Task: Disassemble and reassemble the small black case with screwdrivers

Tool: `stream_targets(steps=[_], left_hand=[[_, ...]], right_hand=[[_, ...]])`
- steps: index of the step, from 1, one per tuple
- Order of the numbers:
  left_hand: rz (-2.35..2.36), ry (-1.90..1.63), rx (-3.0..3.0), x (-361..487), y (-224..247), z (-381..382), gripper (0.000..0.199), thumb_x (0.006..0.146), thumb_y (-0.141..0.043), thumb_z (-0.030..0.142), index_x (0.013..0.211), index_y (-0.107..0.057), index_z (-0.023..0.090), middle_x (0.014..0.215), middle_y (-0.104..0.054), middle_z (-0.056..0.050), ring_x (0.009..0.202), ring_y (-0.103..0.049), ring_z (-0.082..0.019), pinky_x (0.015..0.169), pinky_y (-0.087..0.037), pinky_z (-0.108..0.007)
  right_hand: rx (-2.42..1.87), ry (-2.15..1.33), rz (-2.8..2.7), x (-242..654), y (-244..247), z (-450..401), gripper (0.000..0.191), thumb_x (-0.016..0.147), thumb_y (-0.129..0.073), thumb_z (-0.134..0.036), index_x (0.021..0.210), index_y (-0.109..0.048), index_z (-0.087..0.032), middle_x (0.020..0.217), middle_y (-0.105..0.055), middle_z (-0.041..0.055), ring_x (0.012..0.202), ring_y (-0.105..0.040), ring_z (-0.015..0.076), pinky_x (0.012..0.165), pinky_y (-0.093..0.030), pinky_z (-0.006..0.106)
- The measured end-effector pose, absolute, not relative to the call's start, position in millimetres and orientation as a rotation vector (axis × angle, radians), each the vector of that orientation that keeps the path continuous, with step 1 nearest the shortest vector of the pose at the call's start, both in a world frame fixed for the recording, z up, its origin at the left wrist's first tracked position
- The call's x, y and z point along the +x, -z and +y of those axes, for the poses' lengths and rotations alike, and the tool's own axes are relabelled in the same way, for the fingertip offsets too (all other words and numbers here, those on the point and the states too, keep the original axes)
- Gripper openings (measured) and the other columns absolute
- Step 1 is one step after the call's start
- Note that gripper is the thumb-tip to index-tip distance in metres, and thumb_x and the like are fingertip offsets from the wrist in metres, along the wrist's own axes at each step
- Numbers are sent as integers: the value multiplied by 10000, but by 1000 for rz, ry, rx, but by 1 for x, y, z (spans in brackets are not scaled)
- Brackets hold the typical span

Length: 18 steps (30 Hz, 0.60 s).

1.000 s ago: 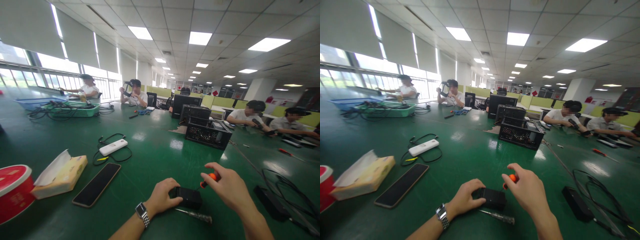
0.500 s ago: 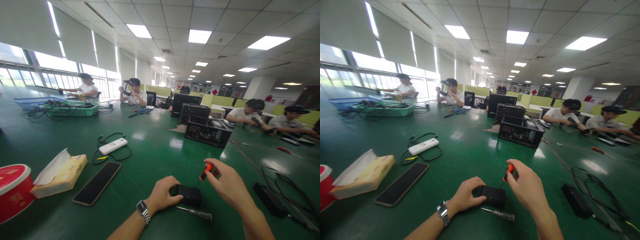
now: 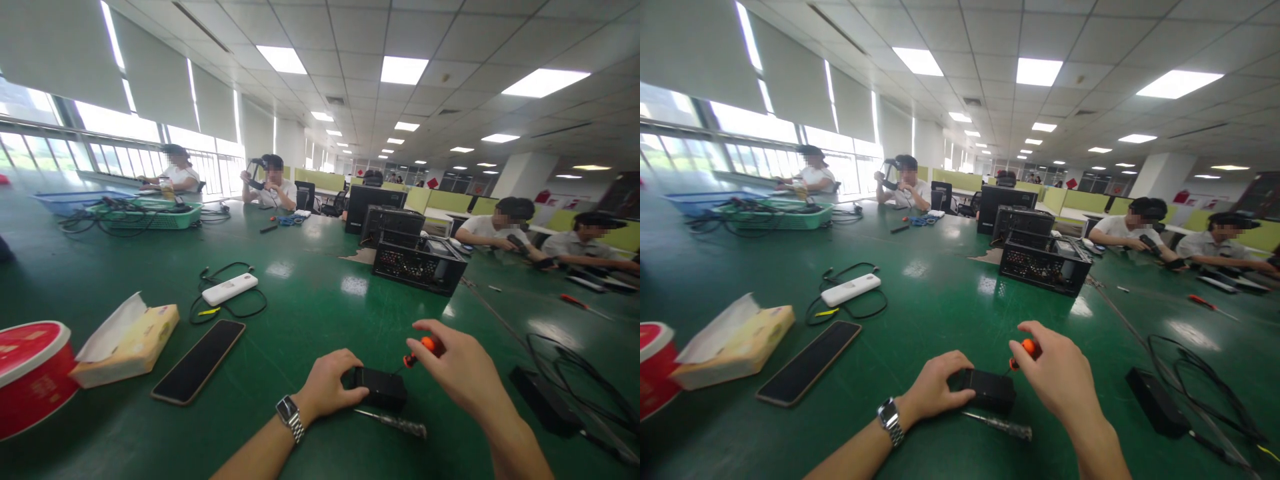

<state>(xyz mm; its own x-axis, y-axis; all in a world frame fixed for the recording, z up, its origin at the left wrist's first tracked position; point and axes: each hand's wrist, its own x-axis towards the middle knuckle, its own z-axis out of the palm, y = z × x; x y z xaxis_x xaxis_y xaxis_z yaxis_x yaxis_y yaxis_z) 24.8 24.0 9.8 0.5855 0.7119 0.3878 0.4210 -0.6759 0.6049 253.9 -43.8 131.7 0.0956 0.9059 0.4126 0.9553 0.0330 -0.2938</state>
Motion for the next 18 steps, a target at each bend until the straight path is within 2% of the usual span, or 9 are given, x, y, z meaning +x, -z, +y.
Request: stream_targets(steps=[2,3,7,11,12,16,18], left_hand=[[906,-869,2364,25,-9,24,311,736,-733,342,1011,-678,207,1002,-677,-36,920,-626,-205,806,-488,-277],[905,-868,2365,25,-9,24,311,737,-733,343,1011,-678,207,1003,-677,-36,921,-625,-205,808,-488,-277],[913,-847,2371,26,-9,24,313,740,-732,341,1016,-676,205,1005,-677,-34,917,-626,-204,799,-486,-276],[928,-832,2380,26,-10,23,319,748,-723,356,1023,-674,202,1001,-677,-35,919,-624,-205,803,-483,-279],[927,-832,2381,25,-10,23,319,748,-722,359,1022,-674,203,1002,-678,-35,920,-624,-205,806,-483,-279],[922,-831,2380,25,-8,23,320,746,-722,360,1024,-673,208,1000,-677,-33,917,-622,-205,807,-483,-279],[925,-837,2378,25,-8,24,321,749,-720,362,1028,-673,211,999,-675,-33,914,-621,-204,808,-484,-280]], right_hand=[[-1796,128,-1829,255,-131,-43,300,819,-545,-395,1066,-663,-271,970,-718,19,752,-657,200,625,-467,297],[-1786,128,-1831,255,-131,-43,309,814,-549,-385,1081,-656,-270,966,-717,19,749,-657,198,623,-467,293],[-1922,127,-1810,255,-130,-44,319,814,-551,-502,999,-689,-282,710,-693,7,629,-635,210,525,-411,288],[-1829,121,-1834,255,-133,-44,321,815,-535,-386,1084,-655,-260,976,-713,30,752,-653,204,631,-457,301],[-1836,105,-1840,255,-134,-44,325,809,-534,-370,1092,-650,-259,985,-710,28,750,-650,201,641,-459,303],[-2018,45,-1808,253,-138,-45,314,828,-513,-495,985,-682,-282,745,-692,8,670,-633,222,566,-417,311],[-1985,72,-1800,252,-139,-46,306,834,-508,-464,1016,-670,-279,839,-709,14,718,-645,224,598,-429,315]])
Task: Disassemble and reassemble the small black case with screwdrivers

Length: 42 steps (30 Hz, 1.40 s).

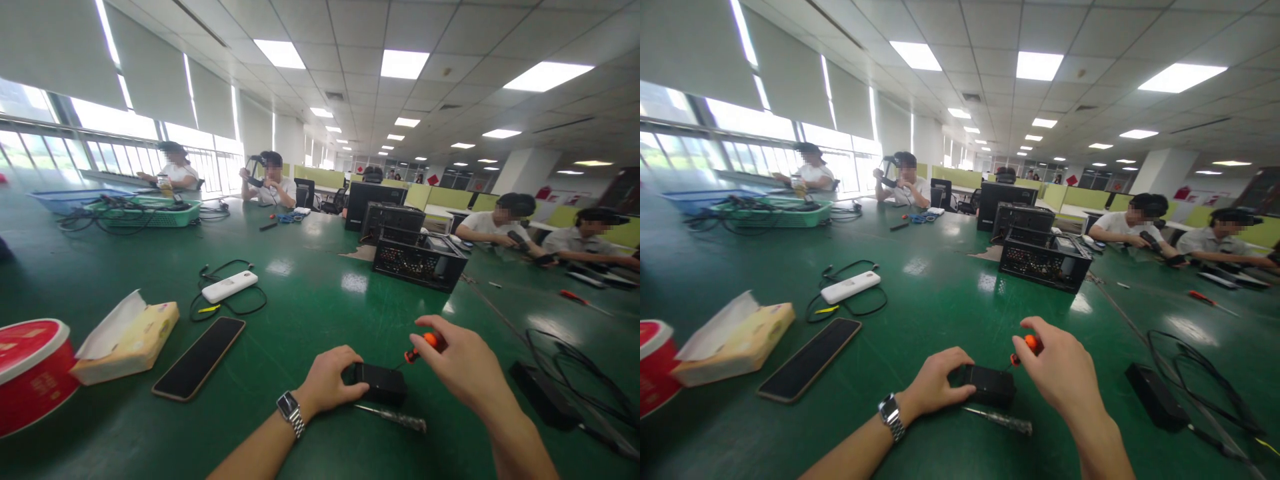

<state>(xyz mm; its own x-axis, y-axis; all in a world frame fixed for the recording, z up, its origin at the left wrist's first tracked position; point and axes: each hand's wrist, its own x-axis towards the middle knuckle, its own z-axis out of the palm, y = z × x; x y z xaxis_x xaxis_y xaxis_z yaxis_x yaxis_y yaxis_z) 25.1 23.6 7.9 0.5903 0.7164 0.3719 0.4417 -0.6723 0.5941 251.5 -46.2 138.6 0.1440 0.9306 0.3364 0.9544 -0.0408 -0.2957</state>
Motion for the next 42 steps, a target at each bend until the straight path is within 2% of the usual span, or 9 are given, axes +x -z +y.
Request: stream_targets(steps=[3,7,15,19,23,28,32,36,42], left_hand=[[927,-843,2374,25,-9,24,320,748,-723,363,1024,-674,210,997,-674,-34,909,-621,-203,807,-484,-282],[923,-832,2376,26,-11,23,310,744,-726,351,1013,-676,207,986,-677,-32,903,-623,-202,791,-484,-277],[929,-827,2380,25,-11,23,313,745,-725,348,1020,-674,207,985,-676,-31,899,-623,-200,791,-487,-275],[941,-821,2379,25,-11,23,317,746,-725,356,1020,-673,207,989,-677,-32,903,-624,-201,777,-486,-273],[932,-825,2385,26,-10,23,315,743,-726,354,1018,-669,210,984,-678,-27,903,-625,-200,790,-483,-274],[925,-840,2381,26,-9,24,310,743,-726,347,1015,-669,210,979,-676,-28,898,-623,-198,793,-483,-273],[929,-837,2383,26,-10,23,307,747,-722,343,1017,-667,208,975,-675,-27,888,-624,-195,790,-483,-272],[946,-824,2383,26,-11,22,313,751,-717,354,1024,-668,208,986,-672,-33,898,-622,-199,783,-485,-272],[940,-822,2383,26,-11,22,311,749,-718,356,1019,-668,210,976,-673,-27,892,-621,-197,774,-483,-270]], right_hand=[[-1897,89,-1804,250,-138,-47,320,810,-524,-361,1098,-632,-270,984,-709,14,785,-656,212,653,-445,310],[-2016,59,-1811,252,-137,-46,306,827,-515,-481,1011,-663,-287,765,-699,0,701,-645,226,583,-416,308],[-2023,69,-1822,254,-136,-46,335,820,-526,-476,1069,-649,-288,778,-701,2,707,-649,227,564,-407,297],[-1887,84,-1857,251,-137,-47,389,825,-525,-388,1192,-591,-277,1010,-708,19,836,-666,220,663,-446,307],[-2011,43,-1867,249,-139,-48,341,830,-516,-455,1104,-641,-294,779,-703,-2,725,-659,232,604,-422,314],[-1948,103,-1838,251,-138,-47,345,805,-520,-355,1126,-625,-289,969,-712,10,817,-665,217,643,-437,297],[-2035,65,-1851,252,-138,-47,288,828,-509,-447,1013,-674,-300,799,-715,-3,733,-658,226,592,-419,302],[-1902,99,-1848,252,-138,-47,330,830,-509,-401,1104,-655,-288,1008,-722,13,853,-671,223,662,-450,306],[-1983,100,-1840,255,-137,-47,342,833,-508,-499,1033,-686,-285,817,-725,17,706,-655,231,567,-416,310]])
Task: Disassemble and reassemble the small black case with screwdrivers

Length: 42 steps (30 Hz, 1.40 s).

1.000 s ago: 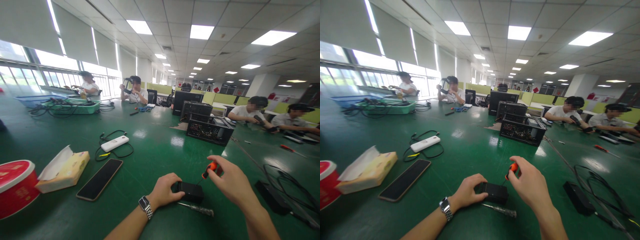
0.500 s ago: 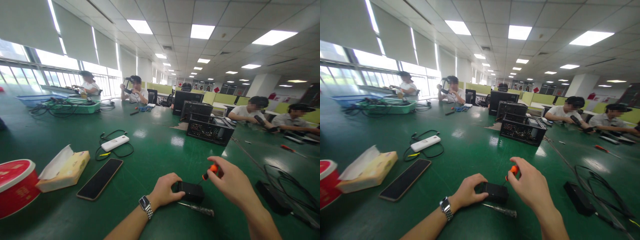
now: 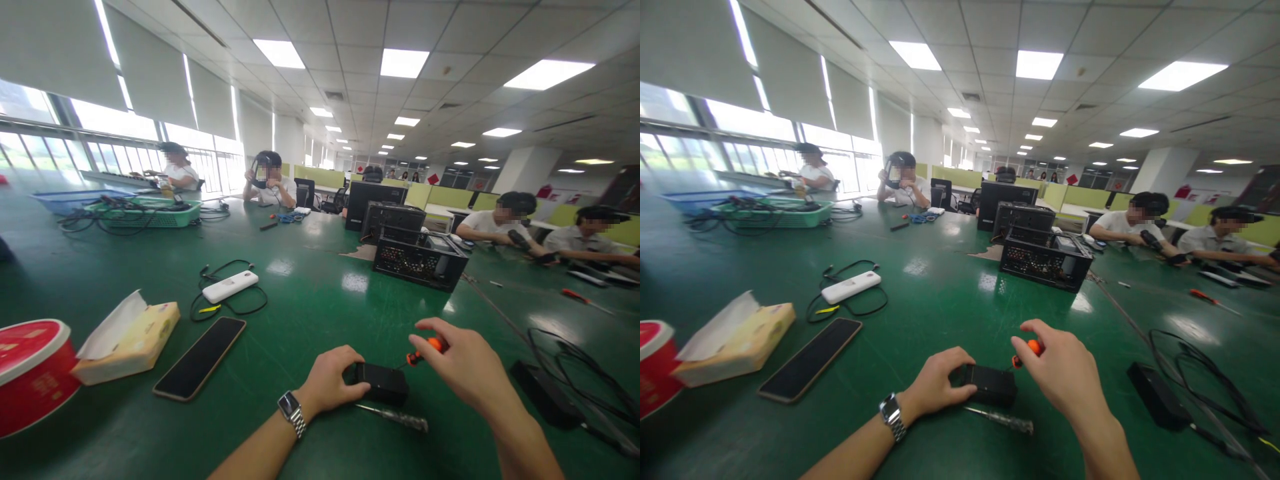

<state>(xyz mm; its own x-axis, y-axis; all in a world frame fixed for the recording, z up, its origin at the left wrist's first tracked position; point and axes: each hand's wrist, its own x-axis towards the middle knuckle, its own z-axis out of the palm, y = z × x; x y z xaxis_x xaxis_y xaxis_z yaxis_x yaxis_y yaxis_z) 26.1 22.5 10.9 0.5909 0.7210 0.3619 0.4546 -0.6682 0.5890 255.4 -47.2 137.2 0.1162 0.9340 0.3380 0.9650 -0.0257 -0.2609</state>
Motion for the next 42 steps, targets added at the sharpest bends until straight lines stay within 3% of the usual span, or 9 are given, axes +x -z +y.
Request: stream_targets(steps=[3,7,11,15,20,24,29,33,42], left_hand=[[947,-819,2382,26,-10,23,318,747,-720,355,1025,-666,210,978,-673,-28,895,-621,-199,774,-482,-270],[942,-814,2381,26,-10,23,324,741,-727,355,1024,-667,211,979,-673,-25,893,-621,-197,768,-480,-265],[936,-821,2379,26,-10,23,319,744,-724,349,1025,-665,211,981,-672,-26,892,-620,-196,777,-479,-267],[932,-820,2375,26,-10,23,312,742,-724,342,1018,-665,209,977,-672,-25,893,-620,-196,785,-480,-269],[937,-818,2370,26,-9,23,322,744,-723,348,1029,-662,210,988,-670,-27,904,-619,-197,790,-481,-270],[928,-808,2371,26,-10,23,321,744,-720,352,1027,-661,212,987,-671,-28,895,-620,-197,787,-480,-270],[948,-799,2380,26,-11,23,317,743,-720,359,1017,-662,210,971,-669,-25,883,-616,-195,768,-478,-266],[945,-786,2387,26,-12,23,314,749,-707,366,1019,-661,213,972,-668,-27,883,-616,-195,763,-478,-262],[935,-802,2386,26,-12,23,326,751,-706,373,1031,-661,213,987,-669,-37,908,-619,-205,796,-484,-274]], right_hand=[[-1869,110,-1849,256,-136,-46,360,828,-516,-402,1141,-637,-274,983,-723,25,746,-659,208,623,-442,307],[-1958,97,-1835,255,-135,-46,351,823,-528,-509,1049,-674,-283,741,-710,11,641,-642,217,534,-396,294],[-1881,99,-1855,255,-136,-45,369,822,-533,-408,1149,-634,-271,980,-722,30,775,-665,216,622,-448,300],[-1984,61,-1841,254,-137,-44,348,817,-533,-498,1050,-677,-283,790,-715,9,690,-650,222,568,-426,300],[-1888,112,-1834,253,-137,-45,351,804,-521,-375,1112,-646,-263,957,-717,23,758,-659,208,618,-446,293],[-2003,61,-1854,253,-138,-45,281,811,-515,-435,976,-686,-285,727,-698,3,655,-642,215,545,-400,289],[-1883,128,-1844,253,-137,-45,334,819,-518,-401,1096,-654,-271,953,-726,27,737,-660,208,609,-439,296],[-1947,122,-1820,253,-135,-45,311,821,-528,-489,985,-694,-283,772,-717,11,652,-641,206,546,-407,286],[-1814,11,-1731,256,-135,-41,308,799,-572,-421,1048,-660,-263,842,-713,1,619,-622,172,596,-453,296]])
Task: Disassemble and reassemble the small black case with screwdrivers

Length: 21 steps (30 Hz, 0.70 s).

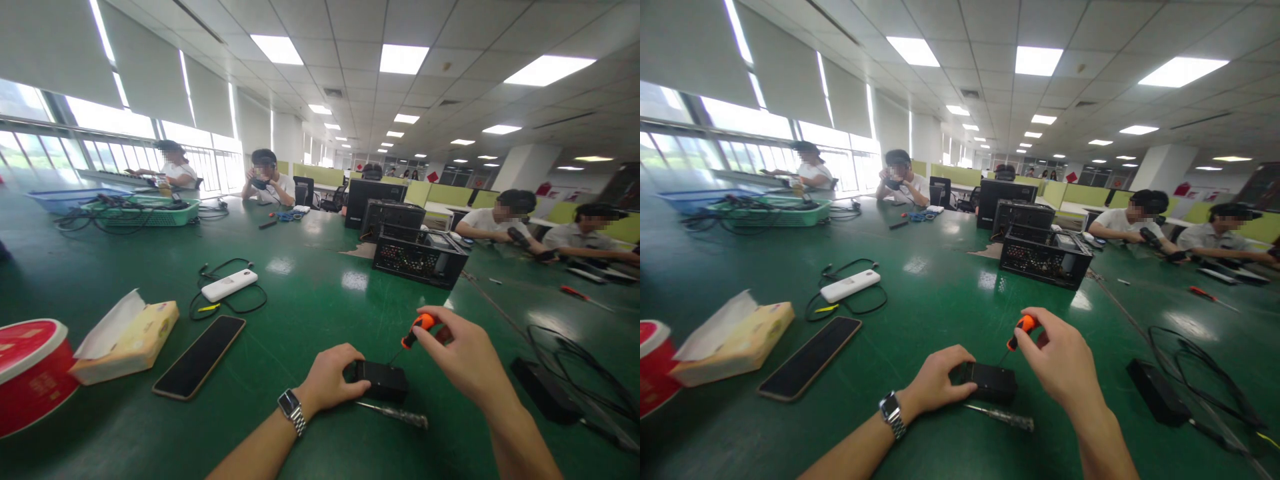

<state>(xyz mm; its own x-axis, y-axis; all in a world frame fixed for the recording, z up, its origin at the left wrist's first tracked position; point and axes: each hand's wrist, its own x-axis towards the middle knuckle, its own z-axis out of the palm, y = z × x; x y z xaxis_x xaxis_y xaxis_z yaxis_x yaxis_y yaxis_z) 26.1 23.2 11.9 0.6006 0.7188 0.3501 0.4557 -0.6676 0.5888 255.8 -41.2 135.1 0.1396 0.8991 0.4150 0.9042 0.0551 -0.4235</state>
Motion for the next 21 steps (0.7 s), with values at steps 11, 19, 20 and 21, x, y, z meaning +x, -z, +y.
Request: stream_targets(steps=[11,19,20,21], left_hand=[[930,-810,2398,26,-9,23,321,754,-713,367,1029,-657,212,977,-663,-27,889,-613,-198,785,-476,-272],[923,-815,2395,26,-8,24,325,758,-711,370,1036,-651,214,975,-661,-25,882,-610,-195,778,-473,-268],[921,-812,2395,26,-7,24,323,758,-711,368,1035,-651,214,974,-661,-25,883,-609,-195,777,-473,-267],[920,-812,2395,26,-7,24,321,757,-713,367,1032,-652,213,973,-660,-24,884,-609,-194,777,-473,-266]], right_hand=[[-1733,-187,-1824,245,-137,-44,300,810,-566,-412,1035,-665,-238,743,-690,3,571,-587,163,556,-440,284],[-1734,-169,-1781,248,-139,-46,294,812,-572,-429,1019,-667,-243,720,-678,-11,560,-578,157,550,-426,279],[-1737,-179,-1790,248,-138,-45,291,811,-573,-424,1021,-664,-244,731,-680,-11,566,-579,157,554,-428,279],[-1740,-190,-1798,248,-137,-44,289,813,-571,-420,1024,-661,-244,740,-681,-10,570,-579,156,557,-430,279]])
